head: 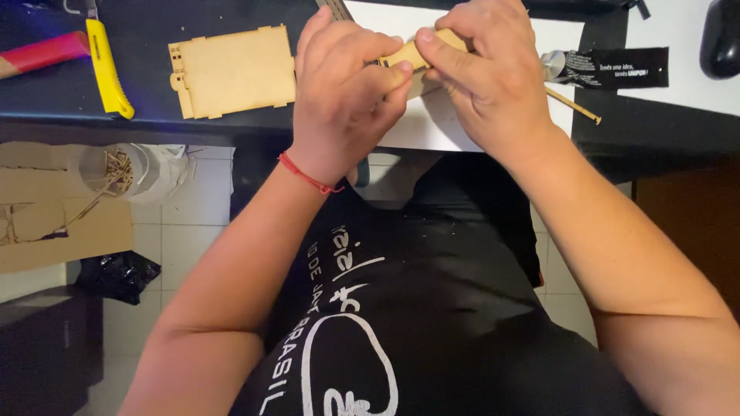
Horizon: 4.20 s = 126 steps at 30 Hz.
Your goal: Assembling a small wooden box from laser-cut components by applying glue to the joints and fitting them together.
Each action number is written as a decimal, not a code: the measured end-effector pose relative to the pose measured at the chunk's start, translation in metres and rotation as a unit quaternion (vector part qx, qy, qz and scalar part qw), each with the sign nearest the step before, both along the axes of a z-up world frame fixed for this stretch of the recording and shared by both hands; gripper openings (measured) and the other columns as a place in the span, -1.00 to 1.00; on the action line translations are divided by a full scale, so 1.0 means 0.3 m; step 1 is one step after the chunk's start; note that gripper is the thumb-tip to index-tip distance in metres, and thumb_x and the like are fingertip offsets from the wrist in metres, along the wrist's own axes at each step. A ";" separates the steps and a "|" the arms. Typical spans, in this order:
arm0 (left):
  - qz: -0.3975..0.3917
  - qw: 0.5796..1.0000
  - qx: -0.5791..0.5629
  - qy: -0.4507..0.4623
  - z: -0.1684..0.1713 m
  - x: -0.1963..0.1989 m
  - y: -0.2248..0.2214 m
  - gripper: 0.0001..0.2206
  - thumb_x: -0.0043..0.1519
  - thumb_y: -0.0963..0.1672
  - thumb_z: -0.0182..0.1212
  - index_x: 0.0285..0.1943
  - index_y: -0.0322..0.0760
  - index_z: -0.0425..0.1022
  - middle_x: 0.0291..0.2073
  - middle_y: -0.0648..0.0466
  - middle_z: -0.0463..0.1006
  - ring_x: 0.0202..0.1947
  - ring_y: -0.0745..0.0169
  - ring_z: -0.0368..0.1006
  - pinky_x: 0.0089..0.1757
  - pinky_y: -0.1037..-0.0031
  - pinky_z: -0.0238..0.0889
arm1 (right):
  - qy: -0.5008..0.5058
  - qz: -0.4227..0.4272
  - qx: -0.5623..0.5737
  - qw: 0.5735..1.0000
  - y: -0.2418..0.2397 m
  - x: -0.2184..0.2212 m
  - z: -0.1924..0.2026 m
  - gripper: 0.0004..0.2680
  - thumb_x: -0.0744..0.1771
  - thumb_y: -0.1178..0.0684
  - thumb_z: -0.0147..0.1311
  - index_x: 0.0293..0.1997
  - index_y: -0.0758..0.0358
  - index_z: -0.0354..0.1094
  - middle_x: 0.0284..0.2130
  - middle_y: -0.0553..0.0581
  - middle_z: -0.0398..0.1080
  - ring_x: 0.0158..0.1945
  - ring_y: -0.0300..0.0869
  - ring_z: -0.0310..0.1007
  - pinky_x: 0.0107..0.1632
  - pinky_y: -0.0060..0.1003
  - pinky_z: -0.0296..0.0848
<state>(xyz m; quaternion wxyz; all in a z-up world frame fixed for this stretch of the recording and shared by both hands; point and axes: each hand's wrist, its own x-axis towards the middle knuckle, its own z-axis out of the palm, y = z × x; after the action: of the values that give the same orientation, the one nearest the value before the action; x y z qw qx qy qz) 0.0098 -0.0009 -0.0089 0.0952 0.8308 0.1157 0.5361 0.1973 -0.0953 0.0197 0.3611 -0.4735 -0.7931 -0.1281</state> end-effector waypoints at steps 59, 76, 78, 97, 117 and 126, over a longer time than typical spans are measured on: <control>0.021 0.996 0.025 0.089 0.076 -0.079 -0.003 -0.70 0.15 0.02 0.52 -0.25 -0.15 0.49 -0.15 0.20 0.53 -0.19 0.08 0.35 -0.14 0.22 0.00 | -0.045 -0.010 -0.011 0.999 -0.006 0.003 0.024 -0.89 0.45 0.30 0.25 0.08 0.31 0.46 -0.10 0.26 0.42 -0.10 0.12 0.38 -0.06 0.00 0.21; 0.042 0.992 -0.042 0.109 0.068 -0.128 -0.037 -0.74 0.35 -0.11 0.08 -0.46 -0.18 0.37 -0.46 0.11 0.43 -0.37 0.04 0.27 -0.27 0.25 0.02 | -0.072 -0.053 0.002 0.996 -0.004 0.017 0.007 -0.87 0.44 0.24 0.35 0.05 0.15 0.52 -0.08 0.20 0.48 -0.08 0.09 0.43 -0.03 -0.01 0.10; 0.024 0.991 -0.053 0.117 0.086 -0.179 -0.028 -0.71 0.31 -0.24 0.10 -0.52 -0.25 0.25 -0.50 0.09 0.36 -0.43 0.06 0.20 -0.27 0.29 -0.03 | -0.079 -0.046 0.007 0.996 -0.001 0.026 -0.003 -0.80 0.39 0.25 0.44 0.06 0.18 0.51 -0.06 0.20 0.49 0.01 0.18 0.48 0.06 0.07 0.12; -0.003 0.964 -0.086 0.253 -0.053 -0.358 -0.047 -0.68 0.39 -0.10 0.03 -0.49 -0.16 0.25 -0.58 0.10 0.26 -0.52 0.01 0.18 -0.33 0.21 -0.07 | -0.057 -0.055 -0.050 0.996 -0.084 -0.054 0.066 -0.73 0.45 0.15 0.03 0.19 0.67 0.40 0.13 0.57 0.46 0.15 0.48 0.50 0.41 0.28 -0.37; -0.069 0.974 -0.052 0.208 0.025 -0.262 -0.257 -0.78 0.26 -0.02 0.24 -0.15 -0.25 0.57 -0.47 0.15 0.53 -0.54 0.12 0.39 -0.44 0.33 0.25 | 0.382 0.093 -0.475 0.787 -0.300 -0.279 -0.023 -0.72 0.38 -0.15 -0.13 -0.09 0.18 0.49 -0.29 0.03 0.50 -0.21 -0.27 0.44 -0.13 -0.38 0.34; -0.059 0.956 -0.128 0.257 -0.012 -0.279 -0.175 -0.69 0.38 -0.05 -0.03 -0.45 -0.14 0.41 -0.60 0.12 0.42 -0.60 0.04 0.33 -0.52 0.23 0.08 | 0.104 -0.097 -0.272 0.952 -0.236 -0.114 0.066 -0.84 0.35 0.08 0.08 -0.01 0.20 0.47 -0.18 0.15 0.50 -0.13 -0.02 0.52 -0.01 -0.17 0.47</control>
<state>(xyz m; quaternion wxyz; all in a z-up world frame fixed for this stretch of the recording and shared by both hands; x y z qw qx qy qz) -0.0739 -0.0534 -0.0125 0.1996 0.9267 0.1547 0.2782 0.1631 -0.1661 0.0394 0.2851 -0.6388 -0.7063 0.1085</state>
